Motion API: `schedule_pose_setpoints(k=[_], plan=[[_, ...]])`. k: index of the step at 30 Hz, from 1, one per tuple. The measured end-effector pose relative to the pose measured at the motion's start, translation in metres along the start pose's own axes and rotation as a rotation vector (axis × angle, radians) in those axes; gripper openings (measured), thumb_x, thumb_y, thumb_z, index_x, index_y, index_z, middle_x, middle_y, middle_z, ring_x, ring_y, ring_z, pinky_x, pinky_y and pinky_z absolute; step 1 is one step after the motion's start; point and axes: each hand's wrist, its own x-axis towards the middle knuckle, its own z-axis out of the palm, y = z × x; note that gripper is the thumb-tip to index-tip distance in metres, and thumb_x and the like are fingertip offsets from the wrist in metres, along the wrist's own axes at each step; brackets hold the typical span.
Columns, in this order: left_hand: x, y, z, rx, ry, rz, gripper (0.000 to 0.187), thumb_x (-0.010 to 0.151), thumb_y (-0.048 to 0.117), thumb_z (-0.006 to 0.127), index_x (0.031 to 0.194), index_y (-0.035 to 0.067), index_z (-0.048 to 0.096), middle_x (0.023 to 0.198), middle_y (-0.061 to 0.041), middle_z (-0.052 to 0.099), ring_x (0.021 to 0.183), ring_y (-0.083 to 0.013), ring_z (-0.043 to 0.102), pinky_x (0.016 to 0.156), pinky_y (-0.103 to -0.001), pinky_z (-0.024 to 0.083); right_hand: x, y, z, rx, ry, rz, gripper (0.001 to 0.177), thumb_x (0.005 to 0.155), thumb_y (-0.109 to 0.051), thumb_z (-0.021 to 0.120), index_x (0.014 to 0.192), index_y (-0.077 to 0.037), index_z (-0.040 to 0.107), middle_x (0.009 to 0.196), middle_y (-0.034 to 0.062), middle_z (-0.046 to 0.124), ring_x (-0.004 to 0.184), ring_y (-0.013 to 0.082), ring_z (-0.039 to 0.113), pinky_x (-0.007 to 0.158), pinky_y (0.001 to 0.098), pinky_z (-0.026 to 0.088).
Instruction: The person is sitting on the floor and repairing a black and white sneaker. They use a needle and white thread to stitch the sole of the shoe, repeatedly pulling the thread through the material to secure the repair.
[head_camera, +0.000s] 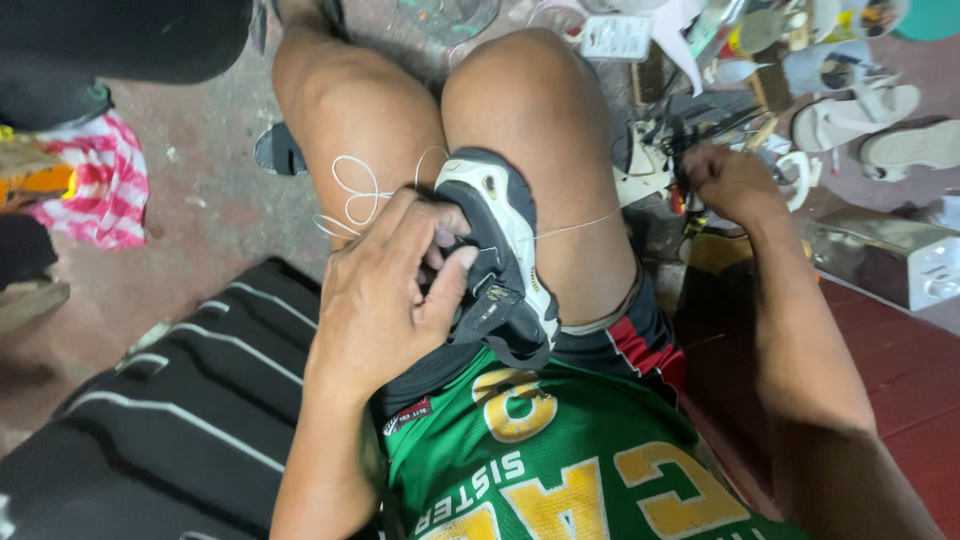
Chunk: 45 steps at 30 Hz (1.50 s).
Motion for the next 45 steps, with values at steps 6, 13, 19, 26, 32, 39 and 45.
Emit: schedule_pose_setpoints(k=[6, 13, 19, 26, 32, 39, 45], plan=[[0.009, -0.002, -0.005, -0.071, -0.041, 0.064, 0.036, 0.081, 0.016, 0.085, 0.105, 0.005, 0.061, 0.089, -0.007, 0.061, 0.069, -0.0176, 0.066, 0.058, -0.03, 0.052, -0.09, -0.116, -0.067, 0.777, 0.243, -0.289, 0.02, 0.106, -0.003, 0.047, 0.113, -0.002, 0.066, 0.102, 0.001, 0.069, 0.078, 0.0077, 0.062, 0.07, 0.024, 0.051], [0.018, -0.009, -0.008, -0.098, -0.113, 0.006, 0.029, 0.082, 0.016, 0.084, 0.101, 0.005, 0.063, 0.083, -0.007, 0.06, 0.066, -0.0173, 0.065, 0.058, -0.03, 0.051, -0.127, -0.207, -0.089, 0.503, 0.095, -0.67, 0.025, 0.091, -0.006, 0.067, 0.114, -0.007, 0.075, 0.094, 0.0083, 0.075, 0.077, 0.0174, 0.072, 0.069, 0.0297, 0.057], [0.021, -0.016, -0.007, -0.109, -0.066, 0.064, 0.017, 0.091, 0.011, 0.078, 0.097, 0.003, 0.064, 0.084, -0.008, 0.061, 0.07, -0.018, 0.063, 0.064, -0.031, 0.05, -0.121, -0.223, -0.089, 0.46, 0.137, -0.753, 0.026, 0.092, -0.004, 0.068, 0.116, -0.01, 0.076, 0.094, 0.0085, 0.074, 0.08, 0.0231, 0.073, 0.073, 0.0338, 0.057], [0.022, -0.018, -0.003, -0.051, -0.048, 0.001, 0.018, 0.091, 0.01, 0.08, 0.091, 0.003, 0.063, 0.078, -0.007, 0.061, 0.065, -0.0174, 0.06, 0.06, -0.03, 0.046, -0.116, -0.22, -0.081, 0.518, 0.17, -0.783, 0.026, 0.092, -0.004, 0.069, 0.116, -0.009, 0.074, 0.1, 0.0096, 0.076, 0.086, 0.0232, 0.075, 0.077, 0.0338, 0.059], [0.023, -0.02, -0.002, -0.042, -0.054, -0.005, 0.018, 0.09, 0.008, 0.08, 0.091, 0.003, 0.063, 0.078, -0.007, 0.06, 0.065, -0.0162, 0.059, 0.06, -0.029, 0.046, -0.113, -0.221, -0.08, 0.51, 0.178, -0.806, 0.023, 0.092, -0.007, 0.07, 0.115, -0.007, 0.073, 0.098, 0.0099, 0.075, 0.085, 0.0239, 0.075, 0.075, 0.0348, 0.059], [0.025, -0.018, -0.004, -0.033, -0.061, -0.009, 0.02, 0.089, 0.009, 0.082, 0.089, 0.003, 0.062, 0.076, -0.007, 0.06, 0.063, -0.0154, 0.059, 0.059, -0.029, 0.046, -0.114, -0.224, -0.086, 0.483, 0.153, -0.76, 0.025, 0.092, -0.007, 0.068, 0.117, -0.009, 0.074, 0.097, 0.0092, 0.076, 0.08, 0.0236, 0.075, 0.071, 0.0346, 0.06], [0.027, -0.012, -0.005, -0.091, -0.089, -0.071, 0.02, 0.091, 0.009, 0.08, 0.09, 0.002, 0.061, 0.077, -0.007, 0.063, 0.062, -0.0132, 0.068, 0.057, -0.028, 0.05, -0.117, -0.23, -0.102, 0.276, 0.186, -0.774, 0.027, 0.087, -0.017, 0.077, 0.113, -0.01, 0.077, 0.088, 0.0087, 0.072, 0.069, 0.0257, 0.072, 0.057, 0.0375, 0.057]])
